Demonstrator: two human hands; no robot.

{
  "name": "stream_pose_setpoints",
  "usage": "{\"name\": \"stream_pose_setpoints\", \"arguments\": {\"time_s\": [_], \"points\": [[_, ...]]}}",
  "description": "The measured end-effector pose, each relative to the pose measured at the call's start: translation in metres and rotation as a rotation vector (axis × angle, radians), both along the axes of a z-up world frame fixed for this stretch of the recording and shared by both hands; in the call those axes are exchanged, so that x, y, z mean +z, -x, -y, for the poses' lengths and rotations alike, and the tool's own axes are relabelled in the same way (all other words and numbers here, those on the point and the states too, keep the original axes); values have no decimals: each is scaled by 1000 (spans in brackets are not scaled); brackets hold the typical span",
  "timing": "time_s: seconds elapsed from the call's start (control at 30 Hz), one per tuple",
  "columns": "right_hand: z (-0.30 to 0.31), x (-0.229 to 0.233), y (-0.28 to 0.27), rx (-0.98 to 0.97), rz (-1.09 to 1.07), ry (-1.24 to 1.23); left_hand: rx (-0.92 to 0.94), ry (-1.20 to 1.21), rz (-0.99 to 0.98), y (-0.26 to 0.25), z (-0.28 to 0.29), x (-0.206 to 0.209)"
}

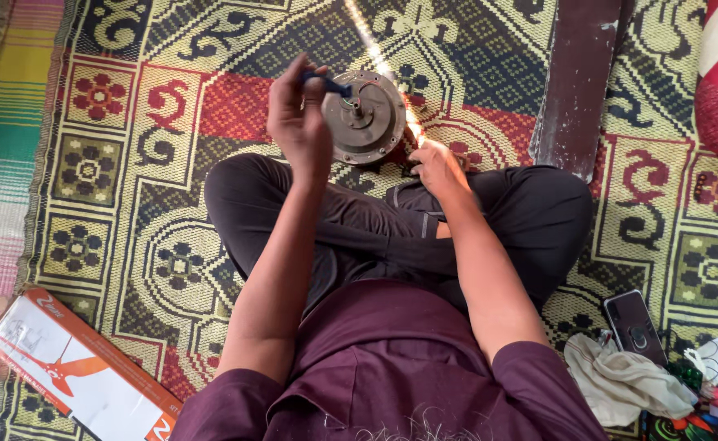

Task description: The person sits on a rug and uses a screwdriver to tighten screws on the base of a ceiling fan motor. They manipulate wires and adjust the motor housing while a fan blade and packaging box remain nearby.

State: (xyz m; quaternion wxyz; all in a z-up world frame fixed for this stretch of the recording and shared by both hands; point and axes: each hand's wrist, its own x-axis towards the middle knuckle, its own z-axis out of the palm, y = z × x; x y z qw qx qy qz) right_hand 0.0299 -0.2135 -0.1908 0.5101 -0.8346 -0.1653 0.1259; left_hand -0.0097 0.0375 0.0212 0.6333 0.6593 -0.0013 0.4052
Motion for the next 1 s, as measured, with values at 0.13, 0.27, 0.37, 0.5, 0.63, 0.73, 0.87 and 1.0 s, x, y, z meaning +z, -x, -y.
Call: {"name": "stream_pose_setpoints", "arguments": {"time_s": [0.13,0.27,0.37,0.5,0.63,0.73,0.87,1.0], "points": [[0,-5,-2,87,502,443,-76,599,-161,2,-19,-25],[-6,22,-2,123,498,525,-96,701,-247,4,-22,-46],[-5,51,11,-55,304,326,47,225,-771,3,-18,-51],[-7,80,14,-423,-123,-46,31,-486,-693,7,-5,-48],[-5,89,12,-410,-240,-530,22,-859,-891,7,12,-38],[-14,80,13,-405,-163,-489,-23,-901,-1063,5,15,-35],[-27,67,7,-392,-92,-417,-33,-910,-1108,6,9,-54],[-42,62,-2,-341,-11,-404,10,-1029,-1109,-3,10,-81]]}}
